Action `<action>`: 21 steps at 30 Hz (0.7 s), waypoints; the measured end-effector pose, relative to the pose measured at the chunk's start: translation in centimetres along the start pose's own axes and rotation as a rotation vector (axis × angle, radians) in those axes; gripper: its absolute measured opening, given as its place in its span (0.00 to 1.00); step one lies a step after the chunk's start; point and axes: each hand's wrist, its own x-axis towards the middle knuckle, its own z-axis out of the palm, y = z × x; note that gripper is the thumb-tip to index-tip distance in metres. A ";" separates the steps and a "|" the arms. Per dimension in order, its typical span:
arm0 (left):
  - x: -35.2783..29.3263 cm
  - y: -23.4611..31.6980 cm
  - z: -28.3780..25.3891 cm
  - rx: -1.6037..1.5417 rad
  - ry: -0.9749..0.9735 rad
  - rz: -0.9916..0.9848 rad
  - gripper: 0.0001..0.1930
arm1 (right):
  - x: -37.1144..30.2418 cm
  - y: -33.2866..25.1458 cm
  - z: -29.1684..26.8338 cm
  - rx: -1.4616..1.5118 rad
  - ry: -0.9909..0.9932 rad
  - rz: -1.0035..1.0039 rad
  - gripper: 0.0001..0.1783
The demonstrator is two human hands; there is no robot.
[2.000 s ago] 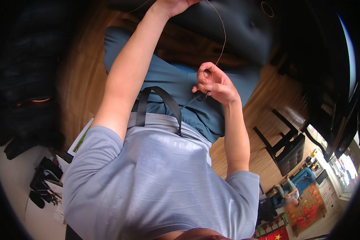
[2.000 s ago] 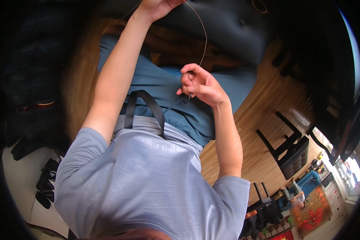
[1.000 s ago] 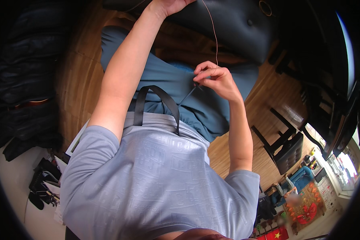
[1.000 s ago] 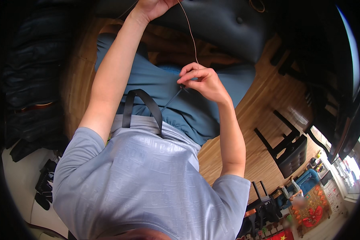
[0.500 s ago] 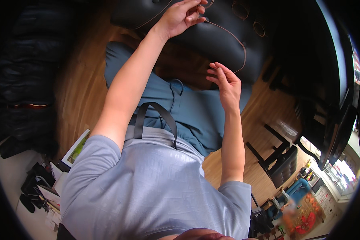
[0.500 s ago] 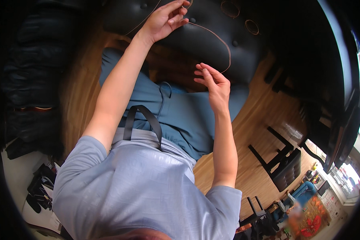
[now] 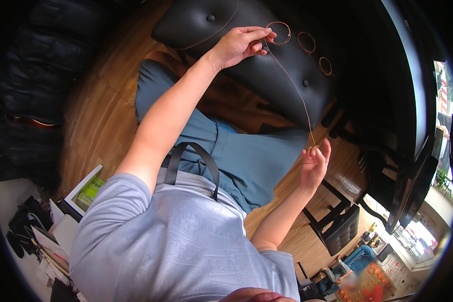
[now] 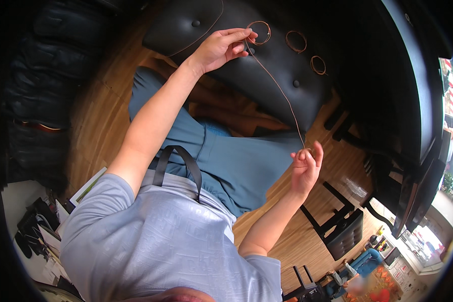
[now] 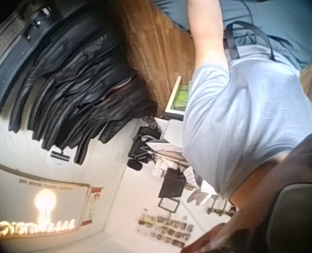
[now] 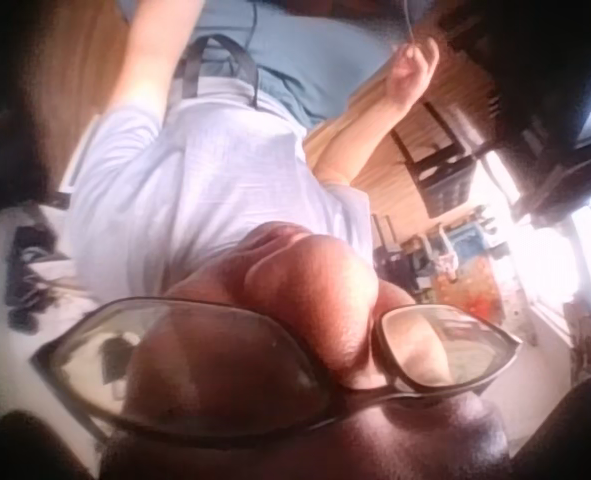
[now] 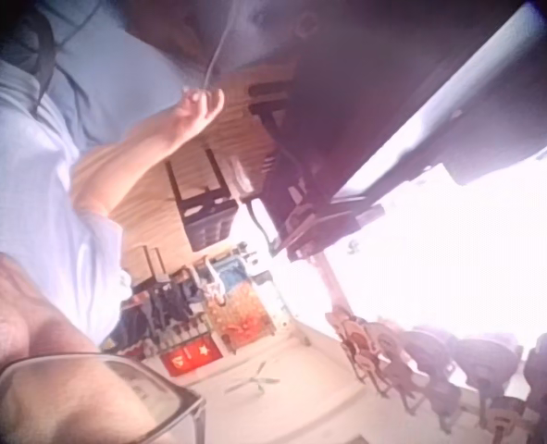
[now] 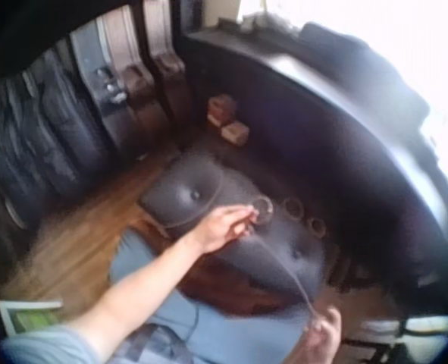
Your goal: The person sits cross-legged and uses both hands to bend and shape a length of thin copper wire into circular loops. They repeatedly form loops, adjust their shape, and place the finished rings onto the black piano bench in front of them.
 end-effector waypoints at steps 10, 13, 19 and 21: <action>0.2 0.1 0.6 0.035 0.021 -0.018 0.14 | 6.2 -0.4 7.9 0.608 -0.350 0.027 0.15; 0.3 0.0 0.7 0.045 0.038 -0.021 0.13 | 8.7 -0.7 9.9 0.176 -0.174 -0.124 0.19; 0.3 0.2 0.7 0.052 0.034 -0.014 0.12 | 9.5 -0.5 11.9 -0.360 0.028 -0.268 0.17; 0.4 0.2 0.9 0.057 0.025 -0.015 0.13 | 9.3 -0.4 10.5 -0.384 0.102 -0.252 0.15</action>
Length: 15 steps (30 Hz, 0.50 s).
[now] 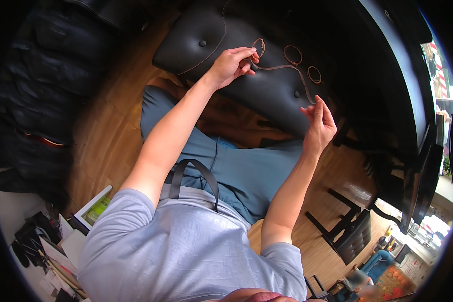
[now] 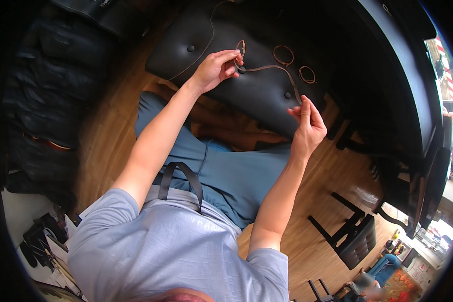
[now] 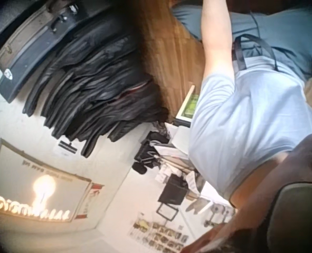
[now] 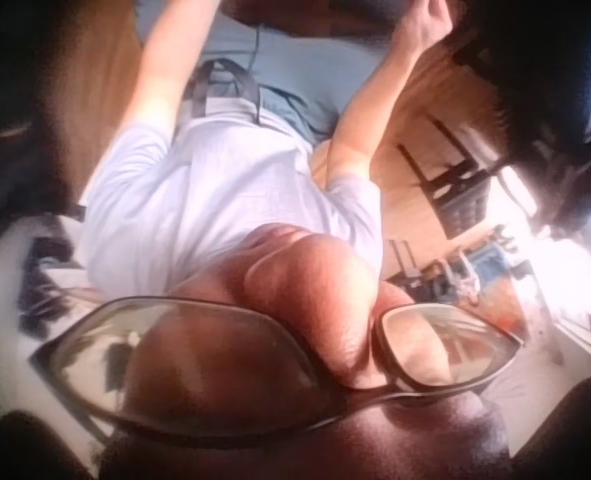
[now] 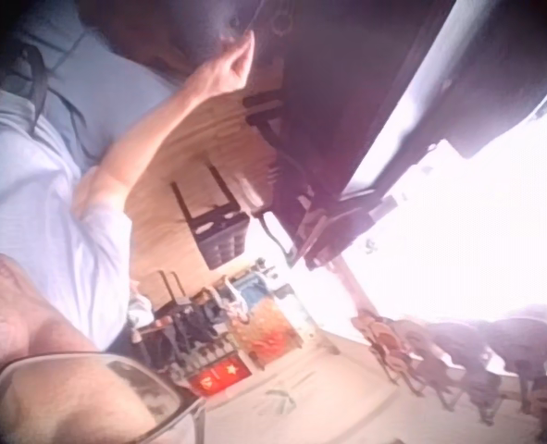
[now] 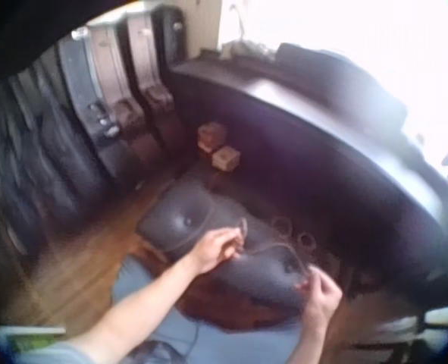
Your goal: The person sits cross-legged and uses both hands to bend and shape a length of thin copper wire into circular loops. They repeatedly form loops, adjust their shape, and place the finished rings onto the black piano bench in front of them.
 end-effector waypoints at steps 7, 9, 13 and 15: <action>0.2 0.1 0.4 0.159 0.006 -0.022 0.14 | 0.1 -0.4 -0.8 0.038 0.000 -0.095 0.14; 0.3 -0.1 0.4 0.219 0.005 -0.030 0.14 | -0.1 -1.1 0.3 0.025 -0.057 -0.030 0.15; 0.6 -0.6 0.2 0.286 -0.002 -0.010 0.14 | 0.5 -0.8 4.1 -0.075 -0.277 0.052 0.13; 0.6 -0.7 0.4 0.325 0.007 0.017 0.15 | 0.8 -0.1 5.8 -0.166 -0.380 0.004 0.12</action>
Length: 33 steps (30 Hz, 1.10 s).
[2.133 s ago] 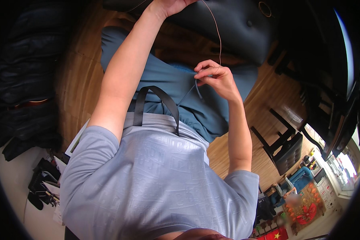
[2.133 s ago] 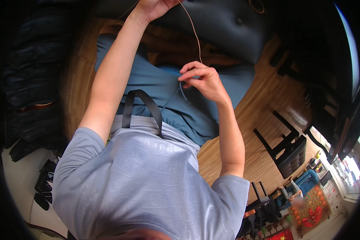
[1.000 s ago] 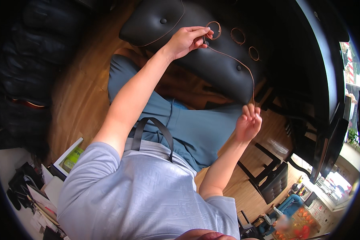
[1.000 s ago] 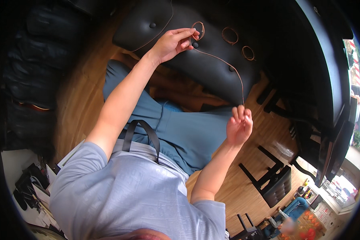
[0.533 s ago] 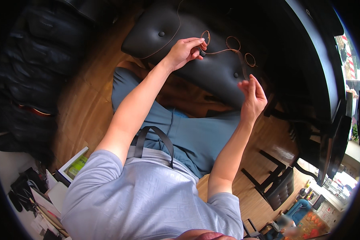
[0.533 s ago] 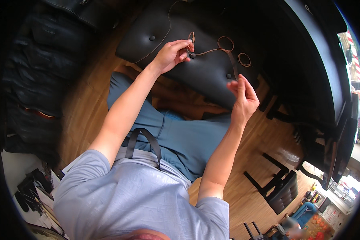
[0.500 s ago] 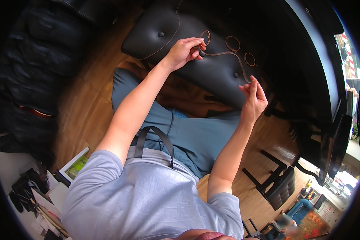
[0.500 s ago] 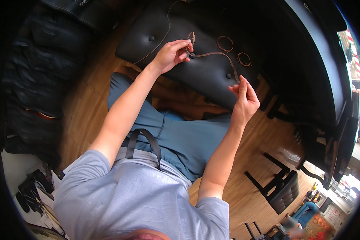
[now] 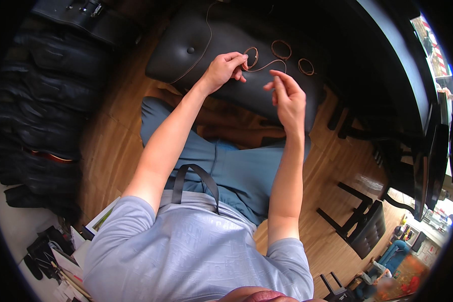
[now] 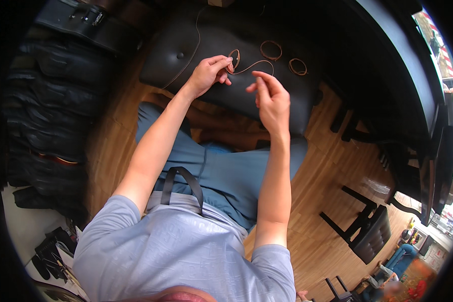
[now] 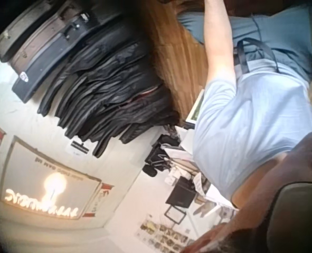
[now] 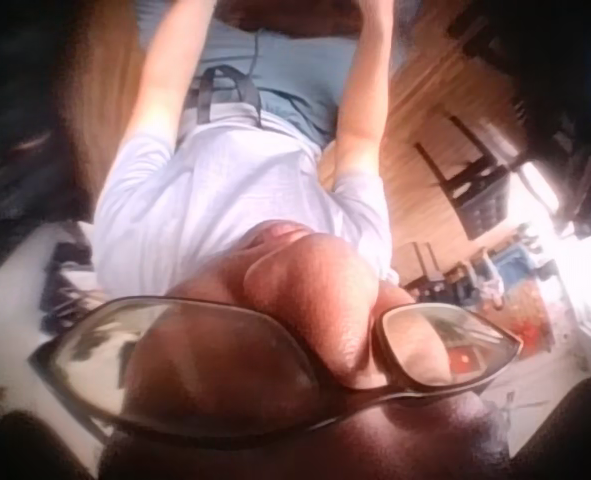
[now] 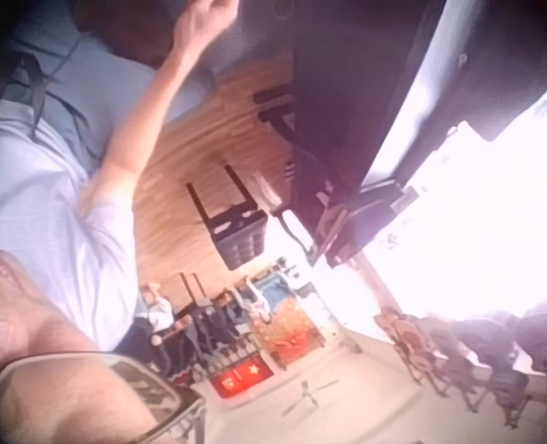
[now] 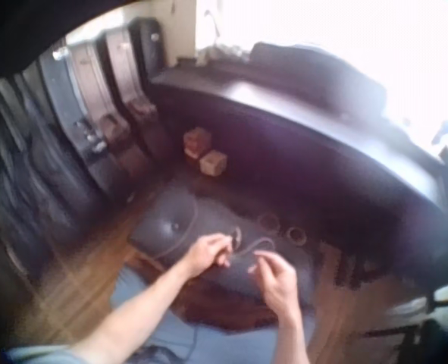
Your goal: The person sits cross-legged and uses both hands to bend and shape a length of thin copper wire into circular loops. They repeatedly form loops, adjust their shape, and place the finished rings onto the black piano bench in front of them.
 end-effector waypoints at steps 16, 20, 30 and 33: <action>0.0 -0.1 0.2 -0.030 -0.048 -0.017 0.14 | 2.1 4.3 3.0 0.140 0.205 0.080 0.14; -0.1 0.0 0.3 0.017 -0.070 -0.022 0.13 | 2.3 4.4 3.5 -0.089 0.104 0.025 0.15; 0.0 -0.3 0.3 0.194 -0.050 0.050 0.15 | 1.8 3.0 4.3 0.048 0.039 -0.115 0.18; -0.1 -0.3 0.7 0.189 -0.053 0.051 0.14 | 1.9 2.9 5.1 0.020 0.190 -0.110 0.20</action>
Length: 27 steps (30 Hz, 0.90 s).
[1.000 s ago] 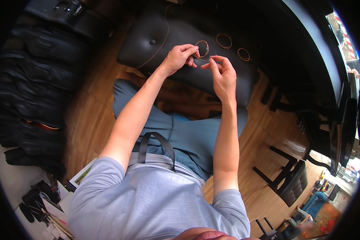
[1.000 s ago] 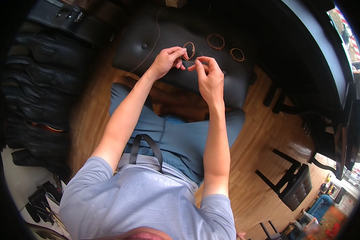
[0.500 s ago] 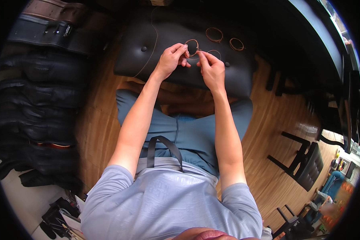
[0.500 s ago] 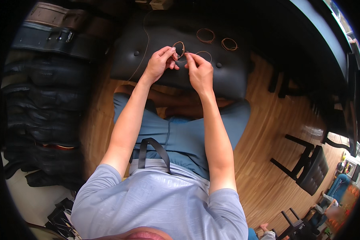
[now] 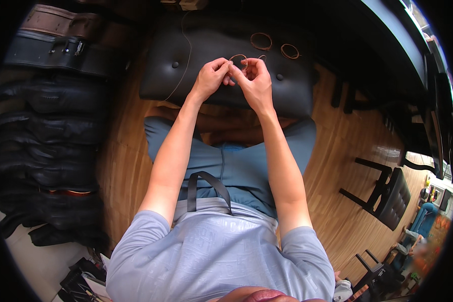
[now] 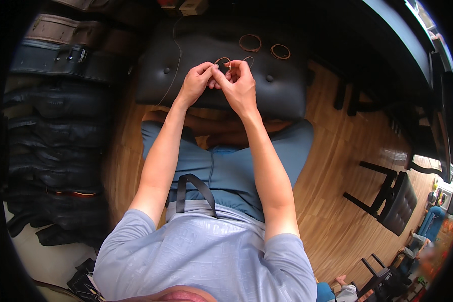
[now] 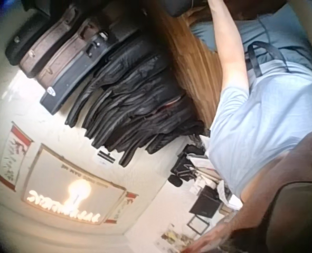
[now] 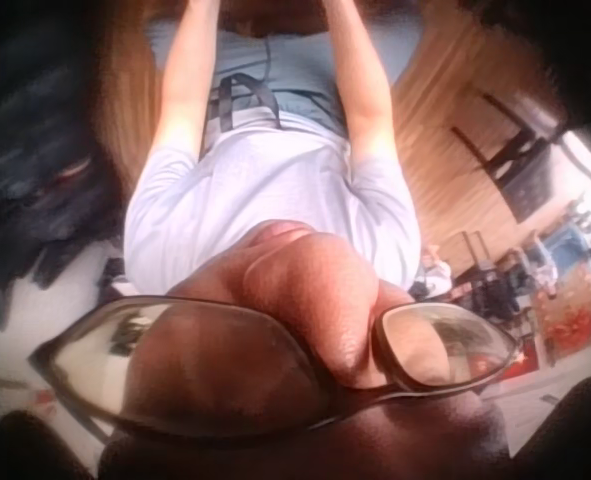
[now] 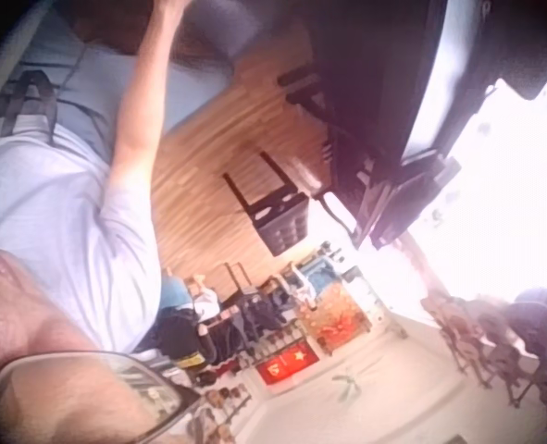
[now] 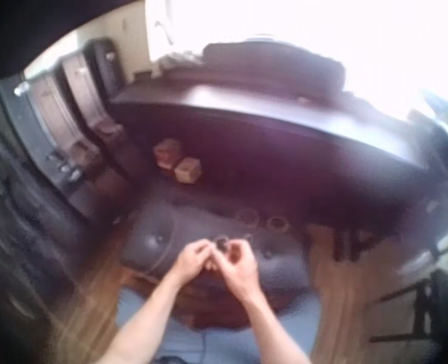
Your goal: The person sits cross-legged and uses both hands to bend and shape a length of thin copper wire into circular loops. They repeatedly form loops, adjust their shape, and place the finished rings onto the black piano bench in front of them.
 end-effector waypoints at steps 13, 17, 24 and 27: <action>0.0 -0.2 0.0 -0.049 -0.005 -0.002 0.12 | 0.3 0.7 0.2 0.178 0.214 0.003 0.15; -0.1 -0.2 0.0 -0.017 0.012 0.004 0.13 | -0.1 0.4 0.7 0.130 0.101 -0.072 0.15; -0.1 -0.7 -0.3 -0.012 -0.012 0.021 0.12 | 0.5 1.5 1.2 0.196 0.247 0.009 0.13; -0.4 0.3 -0.2 -0.162 0.005 -0.021 0.13 | 0.6 1.7 0.7 0.377 0.271 0.087 0.14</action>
